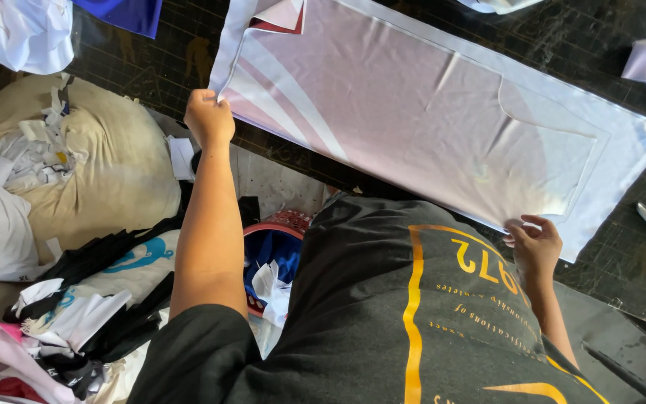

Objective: The person lays out a large piece of white fabric on a table and places a transparent pattern on top. Using shears, they cut the fabric along the pattern's outline. After cutting, they remove the pattern and fold the resulting fabric piece.

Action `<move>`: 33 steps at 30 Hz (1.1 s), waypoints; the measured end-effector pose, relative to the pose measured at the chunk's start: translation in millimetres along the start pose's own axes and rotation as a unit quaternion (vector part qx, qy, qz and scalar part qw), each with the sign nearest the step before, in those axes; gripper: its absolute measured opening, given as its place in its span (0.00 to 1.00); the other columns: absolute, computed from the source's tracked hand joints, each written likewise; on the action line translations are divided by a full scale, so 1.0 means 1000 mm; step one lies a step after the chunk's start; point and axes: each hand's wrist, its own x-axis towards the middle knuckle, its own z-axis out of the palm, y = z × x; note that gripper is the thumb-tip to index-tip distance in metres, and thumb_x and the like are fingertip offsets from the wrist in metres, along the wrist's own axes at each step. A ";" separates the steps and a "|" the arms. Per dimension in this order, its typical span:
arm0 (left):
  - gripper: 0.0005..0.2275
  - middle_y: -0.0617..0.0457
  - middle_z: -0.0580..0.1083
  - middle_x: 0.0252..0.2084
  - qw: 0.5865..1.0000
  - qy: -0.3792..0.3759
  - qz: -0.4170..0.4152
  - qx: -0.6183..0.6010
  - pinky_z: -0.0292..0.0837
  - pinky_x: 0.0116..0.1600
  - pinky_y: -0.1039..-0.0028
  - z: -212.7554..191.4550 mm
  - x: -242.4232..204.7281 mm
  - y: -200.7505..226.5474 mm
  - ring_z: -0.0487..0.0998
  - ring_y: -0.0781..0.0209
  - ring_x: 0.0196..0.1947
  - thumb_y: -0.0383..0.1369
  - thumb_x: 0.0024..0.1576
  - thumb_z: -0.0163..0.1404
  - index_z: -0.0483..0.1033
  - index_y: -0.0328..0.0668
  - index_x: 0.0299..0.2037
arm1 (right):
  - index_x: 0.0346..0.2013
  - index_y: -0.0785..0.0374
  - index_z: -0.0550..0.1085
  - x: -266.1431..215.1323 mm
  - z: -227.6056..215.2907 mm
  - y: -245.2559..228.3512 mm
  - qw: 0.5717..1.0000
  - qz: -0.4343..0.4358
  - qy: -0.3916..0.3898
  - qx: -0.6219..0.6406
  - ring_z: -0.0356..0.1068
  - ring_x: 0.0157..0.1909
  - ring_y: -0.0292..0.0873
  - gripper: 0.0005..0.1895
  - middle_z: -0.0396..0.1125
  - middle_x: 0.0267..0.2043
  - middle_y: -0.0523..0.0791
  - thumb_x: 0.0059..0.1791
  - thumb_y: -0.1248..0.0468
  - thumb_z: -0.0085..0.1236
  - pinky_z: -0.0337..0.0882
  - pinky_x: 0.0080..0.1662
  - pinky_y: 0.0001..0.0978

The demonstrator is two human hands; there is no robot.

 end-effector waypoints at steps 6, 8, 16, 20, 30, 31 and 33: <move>0.06 0.57 0.81 0.41 1.000 -0.010 0.000 0.027 0.79 0.42 0.69 0.007 -0.004 -0.013 0.83 0.62 0.38 0.29 0.55 0.55 0.78 0.48 0.42 | 0.50 0.65 0.71 0.005 0.004 0.013 1.000 0.009 0.014 -0.012 0.71 0.30 0.39 0.14 0.73 0.35 0.48 0.50 0.69 0.61 0.73 0.35 0.27; 0.06 0.57 0.81 0.40 1.000 -0.009 -0.002 0.026 0.79 0.42 0.68 0.012 -0.001 -0.014 0.83 0.61 0.39 0.29 0.55 0.55 0.78 0.48 0.41 | 0.51 0.65 0.71 0.006 0.008 0.013 0.999 0.015 0.012 -0.038 0.72 0.30 0.40 0.15 0.74 0.38 0.49 0.50 0.68 0.64 0.73 0.35 0.28; 0.06 0.51 0.79 0.29 0.971 0.096 0.207 0.072 0.77 0.45 0.62 0.041 0.024 -0.069 0.83 0.46 0.36 0.27 0.48 0.61 0.80 0.47 0.34 | 0.55 0.71 0.70 0.036 0.008 0.082 0.996 -0.052 0.039 0.055 0.74 0.32 0.48 0.22 0.71 0.41 0.61 0.50 0.69 0.66 0.78 0.37 0.39; 0.09 0.47 0.79 0.28 0.954 0.082 0.286 0.039 0.78 0.43 0.64 0.037 0.028 -0.071 0.83 0.43 0.34 0.23 0.47 0.61 0.80 0.41 0.36 | 0.51 0.69 0.73 0.038 0.005 0.092 0.994 -0.033 0.098 0.040 0.76 0.32 0.51 0.22 0.73 0.40 0.61 0.46 0.68 0.71 0.78 0.35 0.42; 0.09 0.50 0.77 0.34 0.940 0.048 0.307 0.143 0.71 0.45 0.60 0.005 0.005 -0.042 0.77 0.46 0.36 0.20 0.55 0.57 0.75 0.40 0.42 | 0.43 0.56 0.75 0.019 0.009 0.055 0.992 0.000 0.093 -0.090 0.75 0.36 0.38 0.15 0.77 0.34 0.43 0.44 0.59 0.66 0.71 0.44 0.32; 0.09 0.51 0.77 0.35 0.937 0.046 0.310 0.154 0.71 0.46 0.59 0.005 0.006 -0.042 0.77 0.45 0.37 0.21 0.55 0.57 0.75 0.40 0.43 | 0.42 0.55 0.75 0.023 0.009 0.059 0.990 -0.016 0.099 -0.102 0.76 0.37 0.37 0.15 0.77 0.33 0.42 0.42 0.58 0.66 0.70 0.45 0.31; 0.09 0.51 0.77 0.35 0.936 0.043 0.313 0.158 0.72 0.44 0.60 0.003 0.005 -0.041 0.78 0.47 0.36 0.21 0.55 0.57 0.75 0.40 0.43 | 0.41 0.56 0.75 0.022 0.010 0.060 0.991 -0.015 0.101 -0.092 0.76 0.36 0.37 0.15 0.77 0.33 0.42 0.42 0.60 0.67 0.71 0.44 0.31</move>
